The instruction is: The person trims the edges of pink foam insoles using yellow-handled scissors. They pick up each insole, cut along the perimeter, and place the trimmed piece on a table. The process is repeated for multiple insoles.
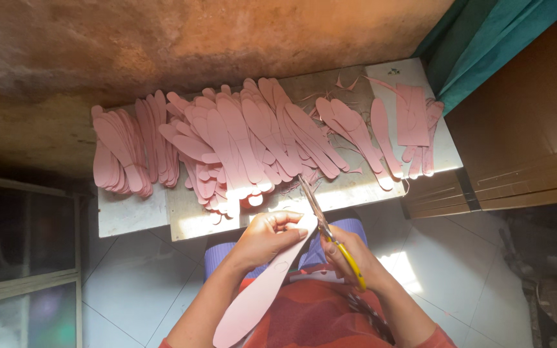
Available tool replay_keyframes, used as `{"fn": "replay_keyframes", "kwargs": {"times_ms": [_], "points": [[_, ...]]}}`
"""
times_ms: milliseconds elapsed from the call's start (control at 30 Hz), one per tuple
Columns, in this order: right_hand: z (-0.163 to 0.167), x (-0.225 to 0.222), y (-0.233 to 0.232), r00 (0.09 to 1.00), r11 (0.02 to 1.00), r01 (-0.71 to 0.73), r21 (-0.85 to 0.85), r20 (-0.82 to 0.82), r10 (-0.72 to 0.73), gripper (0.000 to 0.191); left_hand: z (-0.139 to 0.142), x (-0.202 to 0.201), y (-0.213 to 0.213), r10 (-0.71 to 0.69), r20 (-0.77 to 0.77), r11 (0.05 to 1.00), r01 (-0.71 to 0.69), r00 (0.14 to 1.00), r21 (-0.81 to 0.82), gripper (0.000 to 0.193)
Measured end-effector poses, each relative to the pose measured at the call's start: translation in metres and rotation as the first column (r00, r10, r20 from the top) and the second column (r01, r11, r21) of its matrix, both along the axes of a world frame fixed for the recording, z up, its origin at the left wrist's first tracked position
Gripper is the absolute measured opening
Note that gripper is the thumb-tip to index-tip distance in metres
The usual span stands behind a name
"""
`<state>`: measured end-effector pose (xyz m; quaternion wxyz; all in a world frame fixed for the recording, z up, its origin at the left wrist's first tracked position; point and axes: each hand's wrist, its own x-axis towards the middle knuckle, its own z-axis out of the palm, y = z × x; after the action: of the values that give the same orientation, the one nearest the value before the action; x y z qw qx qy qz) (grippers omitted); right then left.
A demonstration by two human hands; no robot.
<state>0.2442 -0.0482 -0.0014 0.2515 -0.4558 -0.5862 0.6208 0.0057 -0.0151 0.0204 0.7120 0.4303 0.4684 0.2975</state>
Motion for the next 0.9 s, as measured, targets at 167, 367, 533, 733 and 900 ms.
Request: {"fn": "replay_keyframes", "kwargs": {"times_ms": [167,367,533,733,900], "points": [[-0.003,-0.006,0.011,0.952,0.968,0.183,-0.17,-0.213,-0.218,0.042,0.001,-0.005,0.007,0.023,0.057,0.999,-0.021,0.998,-0.039,0.039],[0.003,-0.039,0.023,0.75,0.854,0.461,-0.242,-0.408,-0.52,0.028,-0.019,0.004,0.0,-0.017,0.125,0.997,0.026,0.992,-0.073,0.04],[0.017,-0.058,0.041,0.52,0.664,0.668,-0.337,-0.426,-0.74,0.03,-0.03,0.016,-0.01,0.218,0.549,0.964,-0.267,0.807,0.01,0.063],[0.017,-0.072,0.045,0.536,0.652,0.714,-0.254,-0.401,-0.743,0.032,-0.033,0.046,-0.029,0.344,0.35,0.932,-0.361,0.871,-0.016,0.062],[0.013,-0.054,0.043,0.812,0.83,0.555,-0.052,-0.182,-0.554,0.024,-0.033,0.055,-0.019,0.651,0.268,0.741,-0.671,0.71,-0.022,0.042]]}}
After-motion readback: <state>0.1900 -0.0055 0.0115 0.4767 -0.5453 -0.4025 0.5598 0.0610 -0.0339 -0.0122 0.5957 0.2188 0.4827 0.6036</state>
